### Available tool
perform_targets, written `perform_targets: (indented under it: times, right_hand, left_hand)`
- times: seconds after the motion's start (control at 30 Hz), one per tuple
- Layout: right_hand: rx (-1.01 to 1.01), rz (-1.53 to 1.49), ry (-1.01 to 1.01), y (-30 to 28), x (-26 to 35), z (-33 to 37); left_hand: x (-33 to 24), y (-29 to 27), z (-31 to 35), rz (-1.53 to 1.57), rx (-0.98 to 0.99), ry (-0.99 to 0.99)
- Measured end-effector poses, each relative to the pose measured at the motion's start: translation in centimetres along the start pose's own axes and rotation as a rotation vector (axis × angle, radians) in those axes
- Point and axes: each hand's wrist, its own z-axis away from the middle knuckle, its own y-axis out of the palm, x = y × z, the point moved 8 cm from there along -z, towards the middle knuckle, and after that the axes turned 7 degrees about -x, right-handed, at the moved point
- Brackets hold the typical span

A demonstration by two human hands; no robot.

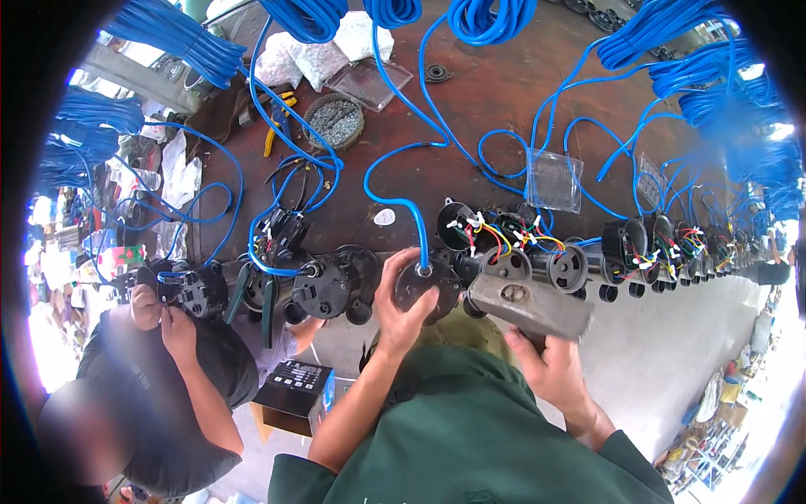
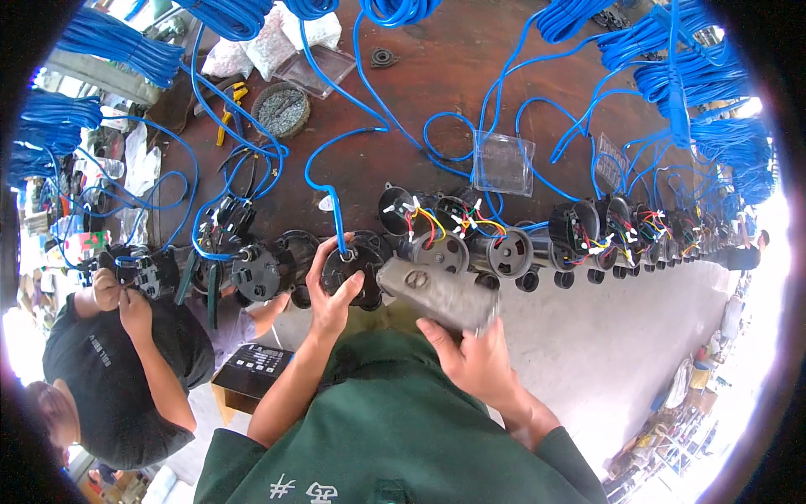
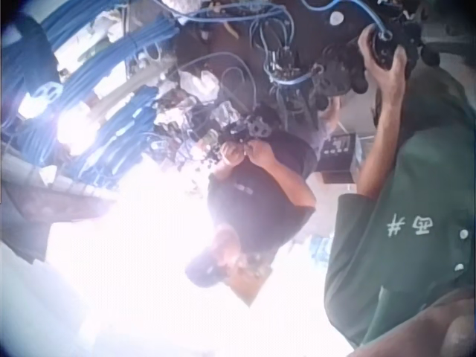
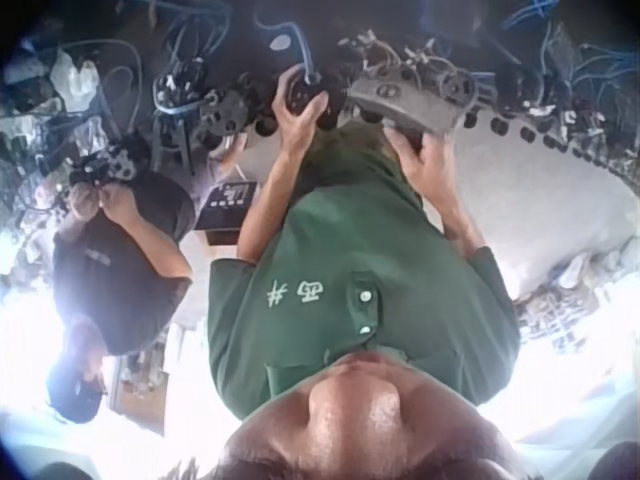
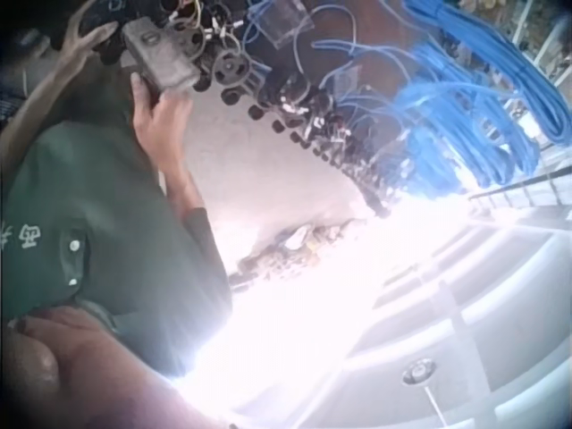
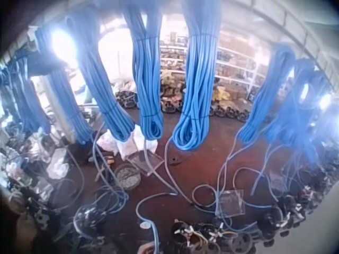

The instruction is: The person assembles a series of submersible pumps at a workbench, securing components by hand and using a small hammer to tap parts into place while handling blue power cables attached to each unit.

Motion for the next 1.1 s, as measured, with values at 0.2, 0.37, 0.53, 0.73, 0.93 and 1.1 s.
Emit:
perform_targets:
  times: [0.2,0.37,0.53,0.73,0.93,1.1]
  right_hand:
    - [0.109,0.257,-0.099,1.9,-0.1,-1.2]
    - [0.116,0.201,-0.232,-0.2,7.5,-1.6]
    - [0.185,0.636,-0.080,2.8,-0.2,-0.4]
    - [0.231,0.351,-0.214,1.6,7.7,-1.4]
    - [0.303,0.540,-0.508,7.6,5.5,-0.3]
    - [0.355,0.427,-0.213,6.7,5.7,-1.8]
  left_hand:
    - [0.7,-0.4,0.3,0.009,-0.019,-0.047]
    - [-1.8,-0.9,0.4,-0.123,0.053,0.258]
    - [-3.9,-0.4,0.1,-0.357,0.112,0.479]
    - [-3.1,-1.2,0.6,-0.364,0.049,0.530]
    - [-1.7,-1.2,0.3,-0.269,0.083,0.451]
    - [-1.7,-1.4,0.3,-0.296,0.099,0.497]
